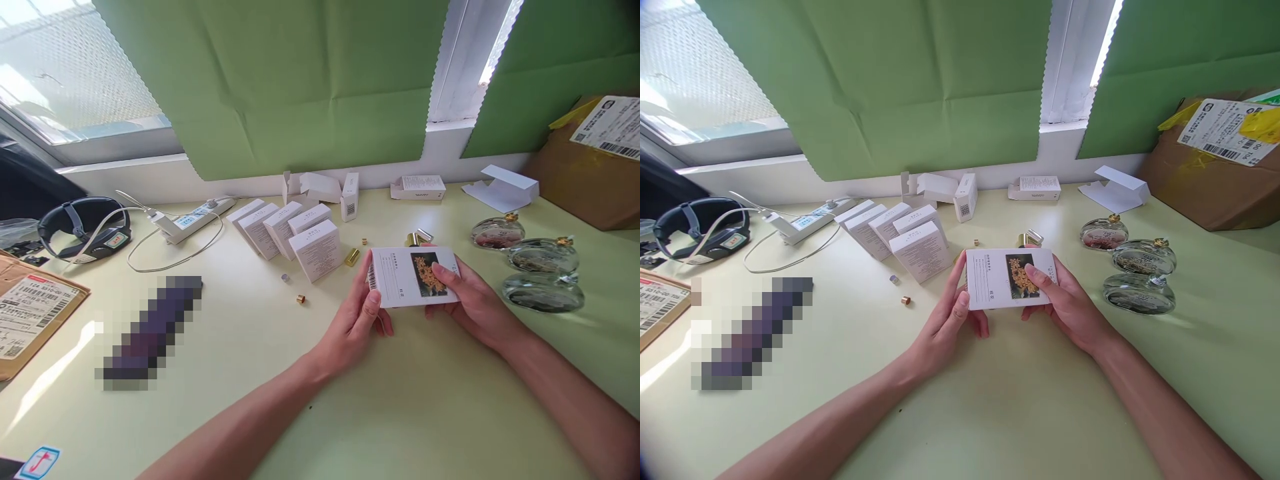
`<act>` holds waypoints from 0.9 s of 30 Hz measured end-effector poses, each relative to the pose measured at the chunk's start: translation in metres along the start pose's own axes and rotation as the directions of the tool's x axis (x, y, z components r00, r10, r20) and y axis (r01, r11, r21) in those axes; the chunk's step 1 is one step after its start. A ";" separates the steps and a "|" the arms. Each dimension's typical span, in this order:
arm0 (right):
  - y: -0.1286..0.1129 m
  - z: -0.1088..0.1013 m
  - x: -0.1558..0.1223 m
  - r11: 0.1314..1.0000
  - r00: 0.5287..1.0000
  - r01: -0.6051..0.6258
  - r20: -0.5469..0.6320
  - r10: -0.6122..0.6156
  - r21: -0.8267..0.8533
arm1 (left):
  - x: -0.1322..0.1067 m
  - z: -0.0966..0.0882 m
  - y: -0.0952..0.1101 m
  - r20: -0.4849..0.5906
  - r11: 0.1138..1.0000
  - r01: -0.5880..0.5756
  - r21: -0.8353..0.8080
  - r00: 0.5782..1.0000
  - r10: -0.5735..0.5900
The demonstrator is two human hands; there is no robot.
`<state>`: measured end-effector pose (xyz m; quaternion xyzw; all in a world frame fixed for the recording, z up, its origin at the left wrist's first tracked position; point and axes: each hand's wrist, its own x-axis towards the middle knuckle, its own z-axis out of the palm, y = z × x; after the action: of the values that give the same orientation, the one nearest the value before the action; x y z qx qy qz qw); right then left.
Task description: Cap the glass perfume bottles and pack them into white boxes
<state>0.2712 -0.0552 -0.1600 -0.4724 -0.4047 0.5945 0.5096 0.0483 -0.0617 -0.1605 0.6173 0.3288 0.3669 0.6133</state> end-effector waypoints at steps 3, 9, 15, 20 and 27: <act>0.001 0.000 0.000 1.000 1.000 0.002 0.005 -0.002 0.000 | 0.000 -0.001 0.000 0.008 1.000 0.017 0.013 1.000 -0.017; 0.000 0.000 0.000 0.999 1.000 -0.020 0.007 0.019 0.028 | -0.002 -0.003 0.006 0.070 0.996 0.049 -0.076 0.997 -0.044; 0.000 -0.002 0.000 0.998 0.999 -0.032 0.016 0.032 0.050 | -0.004 -0.004 0.006 0.116 0.994 -0.003 -0.108 0.993 0.016; 0.000 -0.002 0.000 0.997 0.999 -0.036 0.040 0.033 0.067 | -0.005 -0.003 0.005 0.128 0.994 -0.034 -0.099 0.991 0.047; -0.001 -0.001 0.000 0.996 0.999 -0.008 0.051 0.004 0.090 | -0.005 -0.003 0.006 0.091 0.997 -0.077 0.001 0.993 0.077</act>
<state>0.2724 -0.0556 -0.1592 -0.4348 -0.3891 0.6255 0.5180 0.0432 -0.0646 -0.1548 0.6470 0.2773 0.3612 0.6116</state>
